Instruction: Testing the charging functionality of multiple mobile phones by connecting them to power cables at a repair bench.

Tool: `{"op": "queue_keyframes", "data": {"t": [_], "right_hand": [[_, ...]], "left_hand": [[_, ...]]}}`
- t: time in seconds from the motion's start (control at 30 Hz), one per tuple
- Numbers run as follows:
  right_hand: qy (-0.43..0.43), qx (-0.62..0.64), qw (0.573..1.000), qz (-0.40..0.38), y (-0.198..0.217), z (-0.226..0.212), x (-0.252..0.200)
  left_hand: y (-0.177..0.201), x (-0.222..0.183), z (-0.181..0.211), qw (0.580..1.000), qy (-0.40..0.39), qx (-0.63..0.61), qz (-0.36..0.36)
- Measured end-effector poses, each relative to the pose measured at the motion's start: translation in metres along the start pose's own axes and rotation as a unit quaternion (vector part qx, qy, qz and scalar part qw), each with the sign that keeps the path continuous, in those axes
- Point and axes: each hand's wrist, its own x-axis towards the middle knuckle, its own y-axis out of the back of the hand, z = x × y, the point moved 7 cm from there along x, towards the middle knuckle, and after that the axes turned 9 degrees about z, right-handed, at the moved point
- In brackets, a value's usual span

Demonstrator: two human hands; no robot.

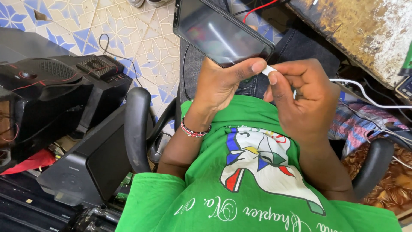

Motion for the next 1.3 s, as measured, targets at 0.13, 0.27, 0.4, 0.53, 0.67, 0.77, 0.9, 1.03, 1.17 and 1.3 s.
{"op": "queue_keyframes", "data": {"t": [0.13, 0.27, 0.4, 0.53, 0.67, 0.77, 0.9, 1.03, 1.17, 1.3], "right_hand": [[-0.002, -0.027, 1.000, 0.008, -0.001, -0.002, -0.002], [0.002, -0.012, 1.000, 0.021, -0.002, 0.000, -0.003], [-0.020, 0.000, 1.000, 0.014, -0.001, 0.005, -0.005], [-0.075, 0.026, 0.996, -0.033, 0.005, 0.048, -0.014], [-0.082, 0.178, 0.979, -0.060, 0.020, 0.089, -0.020], [-0.120, 0.215, 0.968, -0.038, 0.038, 0.118, -0.026], [-0.194, 0.342, 0.916, 0.077, 0.057, 0.207, -0.083], [-0.195, 0.338, 0.904, 0.175, 0.077, 0.179, -0.063], [-0.191, 0.307, 0.900, 0.243, 0.095, 0.198, -0.065], [-0.199, 0.327, 0.884, 0.267, 0.096, 0.217, -0.066]], "left_hand": [[-0.006, -0.002, 0.000, 1.000, 0.020, 0.005, 0.008], [-0.011, -0.003, 0.004, 1.000, 0.008, -0.001, -0.014], [-0.021, -0.007, 0.014, 0.997, 0.010, 0.061, -0.041], [-0.016, -0.008, 0.020, 0.969, -0.046, 0.236, -0.054], [-0.022, -0.013, -0.005, 0.960, 0.035, 0.268, -0.073], [-0.053, -0.011, -0.014, 0.940, 0.060, 0.305, -0.139], [-0.081, 0.003, -0.053, 0.876, 0.087, 0.395, -0.261], [-0.104, 0.010, -0.085, 0.880, 0.131, 0.351, -0.292], [-0.103, 0.010, -0.111, 0.873, 0.118, 0.347, -0.323], [-0.092, 0.016, -0.123, 0.886, 0.098, 0.330, -0.310]]}}
